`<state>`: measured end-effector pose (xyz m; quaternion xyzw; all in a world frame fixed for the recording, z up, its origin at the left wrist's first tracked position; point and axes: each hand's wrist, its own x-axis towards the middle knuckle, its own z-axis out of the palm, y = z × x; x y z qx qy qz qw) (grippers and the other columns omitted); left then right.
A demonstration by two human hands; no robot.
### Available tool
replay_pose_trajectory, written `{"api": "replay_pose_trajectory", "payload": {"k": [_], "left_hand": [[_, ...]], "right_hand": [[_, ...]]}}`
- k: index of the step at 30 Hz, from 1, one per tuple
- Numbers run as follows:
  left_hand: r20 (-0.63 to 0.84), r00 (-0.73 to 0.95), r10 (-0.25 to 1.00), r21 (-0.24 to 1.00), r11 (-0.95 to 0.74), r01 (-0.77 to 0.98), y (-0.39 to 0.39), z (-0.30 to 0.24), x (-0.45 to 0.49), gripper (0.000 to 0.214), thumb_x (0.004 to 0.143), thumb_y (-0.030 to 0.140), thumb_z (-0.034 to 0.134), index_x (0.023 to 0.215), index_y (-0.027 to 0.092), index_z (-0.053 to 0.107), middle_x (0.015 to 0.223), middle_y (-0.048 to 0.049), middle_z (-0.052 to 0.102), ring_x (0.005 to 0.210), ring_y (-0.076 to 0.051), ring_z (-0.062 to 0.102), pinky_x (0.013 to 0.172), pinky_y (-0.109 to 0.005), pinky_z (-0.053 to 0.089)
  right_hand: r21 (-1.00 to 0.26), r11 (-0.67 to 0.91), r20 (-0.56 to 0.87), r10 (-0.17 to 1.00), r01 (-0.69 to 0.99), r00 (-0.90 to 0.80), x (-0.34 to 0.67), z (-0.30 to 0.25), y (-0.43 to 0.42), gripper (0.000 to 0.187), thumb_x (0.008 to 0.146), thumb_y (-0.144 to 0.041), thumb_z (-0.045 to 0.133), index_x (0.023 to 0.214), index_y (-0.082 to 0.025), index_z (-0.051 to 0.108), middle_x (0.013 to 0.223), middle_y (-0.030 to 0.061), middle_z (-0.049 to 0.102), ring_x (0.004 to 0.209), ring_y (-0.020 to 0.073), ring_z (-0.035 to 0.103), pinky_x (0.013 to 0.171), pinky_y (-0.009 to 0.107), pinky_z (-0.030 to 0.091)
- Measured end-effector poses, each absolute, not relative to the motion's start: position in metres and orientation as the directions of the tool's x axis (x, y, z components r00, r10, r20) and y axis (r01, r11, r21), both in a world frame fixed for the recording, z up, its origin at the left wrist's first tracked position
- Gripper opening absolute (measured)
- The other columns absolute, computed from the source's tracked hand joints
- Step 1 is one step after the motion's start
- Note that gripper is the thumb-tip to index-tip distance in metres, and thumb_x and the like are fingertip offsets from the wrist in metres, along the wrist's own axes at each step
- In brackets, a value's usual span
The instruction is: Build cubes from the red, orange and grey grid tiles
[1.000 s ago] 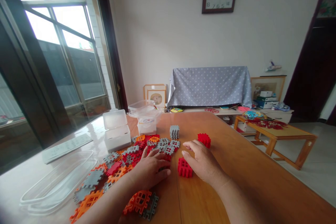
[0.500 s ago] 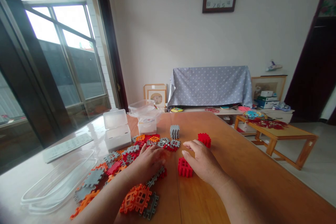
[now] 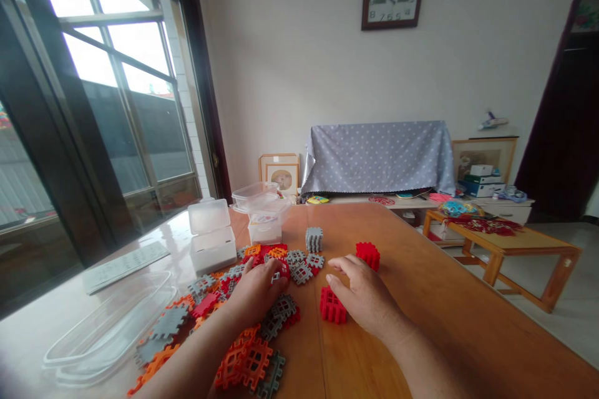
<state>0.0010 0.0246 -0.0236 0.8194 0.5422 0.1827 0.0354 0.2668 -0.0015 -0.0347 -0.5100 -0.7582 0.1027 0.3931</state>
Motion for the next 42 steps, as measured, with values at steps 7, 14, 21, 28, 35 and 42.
{"api": "replay_pose_trajectory", "payload": {"k": [7,14,21,28,35,42], "left_hand": [[0.314,0.280,0.907,0.210,-0.354,0.912,0.032,-0.024,-0.001,0.010,0.086,0.018,0.048,0.086,0.023,0.057,0.084,-0.0038,0.072,0.087,-0.022,0.066,0.102,-0.041,0.033],[0.338,0.222,0.914,0.788,-0.404,0.465,0.028,-0.020,0.008,0.007,0.076,0.017,0.054,0.082,0.021,0.053,0.071,0.0024,0.059,0.066,-0.013,0.053,0.065,-0.024,0.038],[0.231,0.454,0.861,0.970,-0.242,-0.034,0.003,-0.007,0.026,0.013,0.078,0.022,0.065,0.084,0.017,0.054,0.073,0.0030,0.053,0.062,-0.008,0.042,0.061,-0.021,0.033],[0.187,0.429,0.884,0.973,-0.105,-0.208,0.000,-0.010,0.036,0.023,0.076,0.016,0.065,0.095,0.018,0.052,0.075,0.0024,0.059,0.070,-0.011,0.053,0.069,-0.024,0.038],[0.102,0.438,0.893,0.981,-0.017,-0.193,-0.003,-0.011,0.038,0.021,0.078,0.025,0.071,0.088,0.017,0.055,0.077,-0.0015,0.064,0.072,-0.013,0.058,0.072,-0.027,0.042],[0.067,0.422,0.904,0.976,0.029,-0.216,-0.004,-0.012,0.039,0.027,0.075,0.030,0.076,0.087,0.017,0.056,0.076,-0.0023,0.066,0.068,-0.013,0.059,0.072,-0.028,0.043]], "right_hand": [[-0.560,0.475,0.505,0.845,0.679,-0.175,0.268,-0.037,0.001,0.026,0.092,-0.036,0.054,0.112,-0.024,0.066,0.109,0.0078,0.067,0.106,0.0250,0.063,0.090,0.038,0.052],[-0.595,0.478,0.515,0.844,0.646,-0.150,0.261,-0.030,-0.007,0.025,0.090,-0.032,0.055,0.112,-0.026,0.067,0.110,0.0066,0.068,0.104,0.0241,0.064,0.085,0.036,0.053],[-0.811,0.436,0.390,0.900,0.390,-0.195,0.247,-0.019,-0.019,0.039,0.090,-0.035,0.057,0.127,-0.025,0.061,0.117,0.0070,0.067,0.108,0.0231,0.062,0.090,0.036,0.052],[-0.952,0.257,0.229,0.959,0.167,-0.168,0.247,-0.013,-0.020,0.031,0.088,-0.042,0.061,0.110,-0.020,0.065,0.080,-0.0001,0.064,0.071,0.0152,0.059,0.064,0.027,0.048],[-0.882,0.372,0.344,0.928,0.288,-0.145,0.244,-0.014,-0.022,0.034,0.089,-0.036,0.061,0.119,-0.021,0.064,0.101,0.0049,0.067,0.090,0.0191,0.062,0.080,0.033,0.051],[-0.625,0.544,0.497,0.830,0.560,-0.252,0.244,-0.015,-0.024,0.055,0.080,-0.028,0.069,0.134,-0.028,0.057,0.125,0.0070,0.061,0.115,0.0249,0.057,0.101,0.039,0.046]]}}
